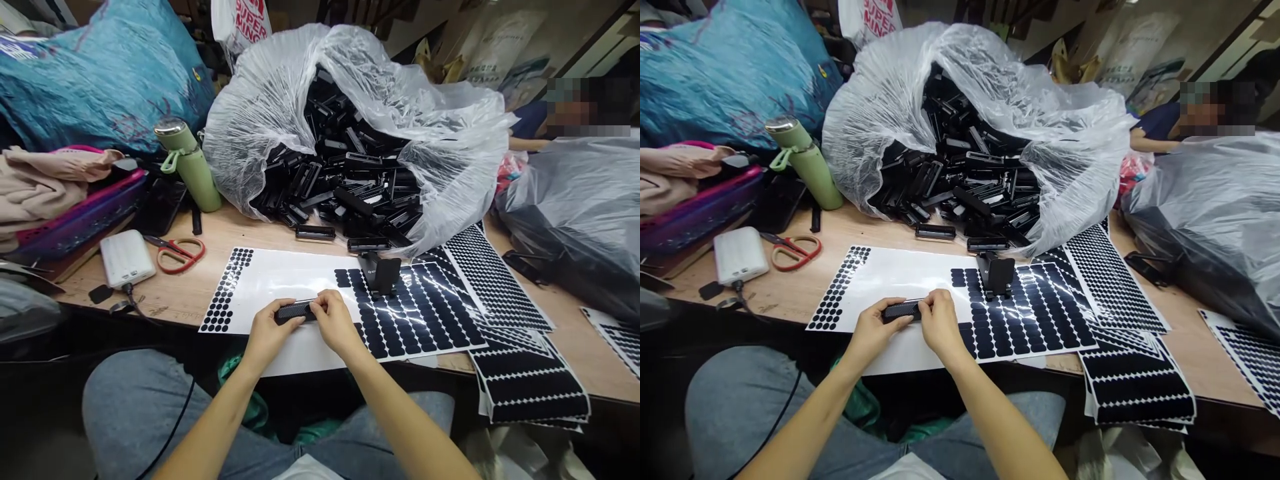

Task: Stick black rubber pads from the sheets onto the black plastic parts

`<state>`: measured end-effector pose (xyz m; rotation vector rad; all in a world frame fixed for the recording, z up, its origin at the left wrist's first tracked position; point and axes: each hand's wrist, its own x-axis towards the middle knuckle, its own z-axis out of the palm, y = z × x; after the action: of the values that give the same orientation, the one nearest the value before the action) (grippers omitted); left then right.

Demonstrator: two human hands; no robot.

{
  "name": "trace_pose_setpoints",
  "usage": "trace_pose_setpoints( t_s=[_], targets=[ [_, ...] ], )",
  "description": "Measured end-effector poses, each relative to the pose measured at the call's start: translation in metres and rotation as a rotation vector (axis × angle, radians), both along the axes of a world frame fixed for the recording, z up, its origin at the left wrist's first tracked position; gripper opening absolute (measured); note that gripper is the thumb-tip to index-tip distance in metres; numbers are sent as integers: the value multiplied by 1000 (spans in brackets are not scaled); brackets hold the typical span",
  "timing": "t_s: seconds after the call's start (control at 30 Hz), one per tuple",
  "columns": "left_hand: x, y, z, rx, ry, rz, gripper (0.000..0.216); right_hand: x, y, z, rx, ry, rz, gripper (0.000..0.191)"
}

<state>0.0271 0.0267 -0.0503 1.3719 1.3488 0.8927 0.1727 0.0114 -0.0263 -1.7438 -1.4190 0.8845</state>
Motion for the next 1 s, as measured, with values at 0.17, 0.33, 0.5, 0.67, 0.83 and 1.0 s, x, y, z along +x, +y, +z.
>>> trace_pose_setpoints(
  t_s=[0.17,0.33,0.5,0.67,0.83,1.0],
  targets=[
    [0,-1,-1,-4,-13,4,37,-4,-1,-1,7,-29,-16,12],
    [1,0,0,7,-7,3,37,-4,-1,-5,50,-124,-17,8],
    [2,-1,0,-15,-28,-2,38,31,18,-11,-49,-433,-265,22],
    [2,-1,1,-15,-45,-15,38,54,37,-16,-235,-572,-283,19],
    [2,-1,-2,-4,-48,-12,38,54,32,-15,-216,-550,-288,16],
    [2,-1,-2,9,-47,-15,38,52,29,-16,-183,-518,-312,20]
  ],
)
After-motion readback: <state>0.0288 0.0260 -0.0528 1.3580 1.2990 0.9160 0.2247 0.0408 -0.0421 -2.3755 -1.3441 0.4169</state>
